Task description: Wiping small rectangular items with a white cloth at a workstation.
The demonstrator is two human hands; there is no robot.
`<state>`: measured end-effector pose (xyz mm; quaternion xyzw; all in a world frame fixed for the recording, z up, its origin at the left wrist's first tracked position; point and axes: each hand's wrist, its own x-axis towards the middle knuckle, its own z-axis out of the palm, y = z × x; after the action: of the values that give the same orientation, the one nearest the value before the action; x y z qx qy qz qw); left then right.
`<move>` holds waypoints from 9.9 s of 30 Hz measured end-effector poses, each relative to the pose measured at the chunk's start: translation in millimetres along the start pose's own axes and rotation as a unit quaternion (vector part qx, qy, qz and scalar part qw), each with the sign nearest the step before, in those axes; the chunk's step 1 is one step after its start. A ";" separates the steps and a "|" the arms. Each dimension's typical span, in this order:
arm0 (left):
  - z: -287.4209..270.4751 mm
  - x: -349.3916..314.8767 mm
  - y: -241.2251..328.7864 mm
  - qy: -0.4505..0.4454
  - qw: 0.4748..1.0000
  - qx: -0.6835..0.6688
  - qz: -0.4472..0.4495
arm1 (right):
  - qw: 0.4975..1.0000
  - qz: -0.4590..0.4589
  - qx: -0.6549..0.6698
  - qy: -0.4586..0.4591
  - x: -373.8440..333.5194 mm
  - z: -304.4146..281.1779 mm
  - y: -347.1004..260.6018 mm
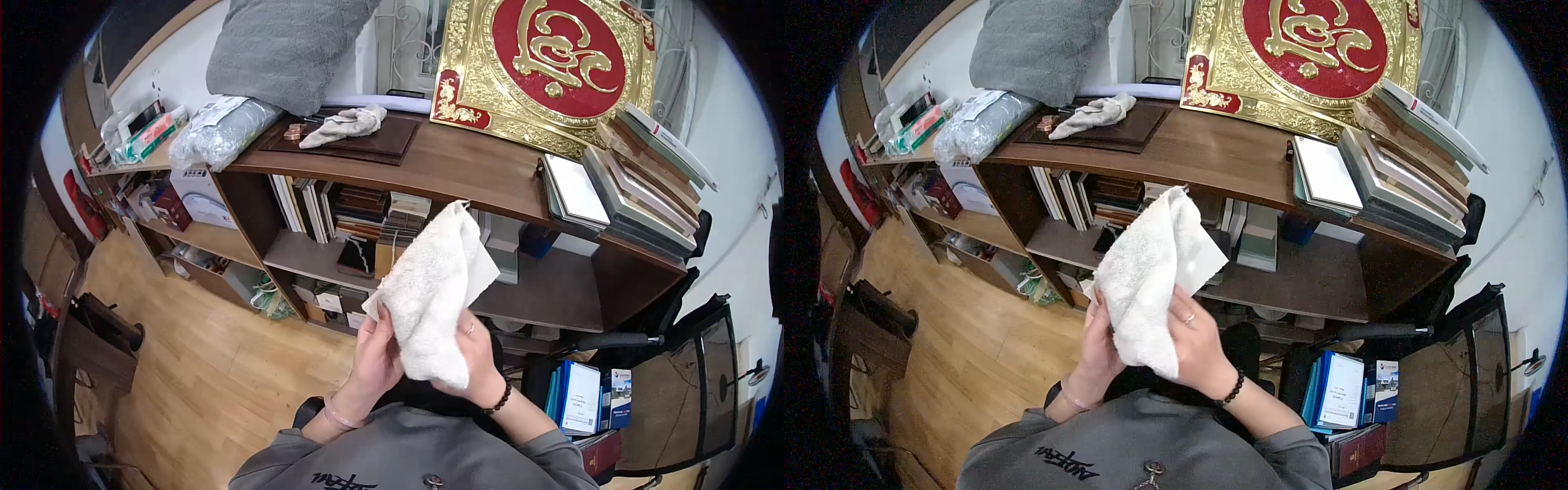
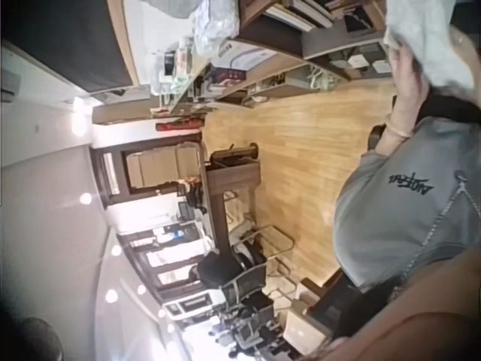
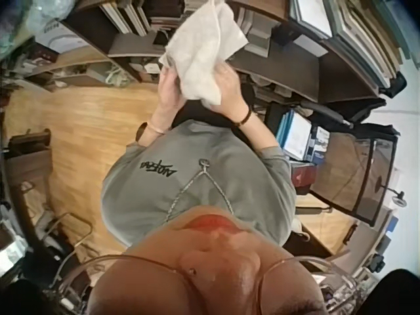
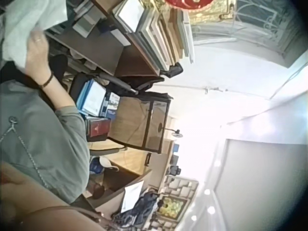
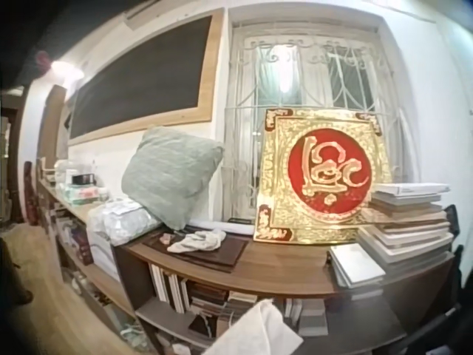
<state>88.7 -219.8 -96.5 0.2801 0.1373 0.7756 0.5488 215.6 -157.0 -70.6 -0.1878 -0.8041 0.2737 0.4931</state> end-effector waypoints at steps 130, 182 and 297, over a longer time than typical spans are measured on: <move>-15.9 -3.1 -9.3 0.150 0.983 -0.003 -0.106 | 0.880 0.312 0.229 0.276 -15.7 -61.0 16.7; -70.3 22.9 -152.0 0.082 0.955 0.073 -0.277 | 0.764 0.438 0.457 0.126 -126.2 -29.1 155.3; -237.7 -15.2 15.4 0.506 0.844 -0.165 -0.063 | 0.920 -0.095 -0.276 -0.263 256.8 0.3 149.2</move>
<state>-58.7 -217.0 -284.3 -0.2554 0.2835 0.7845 0.4888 106.3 106.2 13.3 -0.1610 -0.9625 0.0322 0.2162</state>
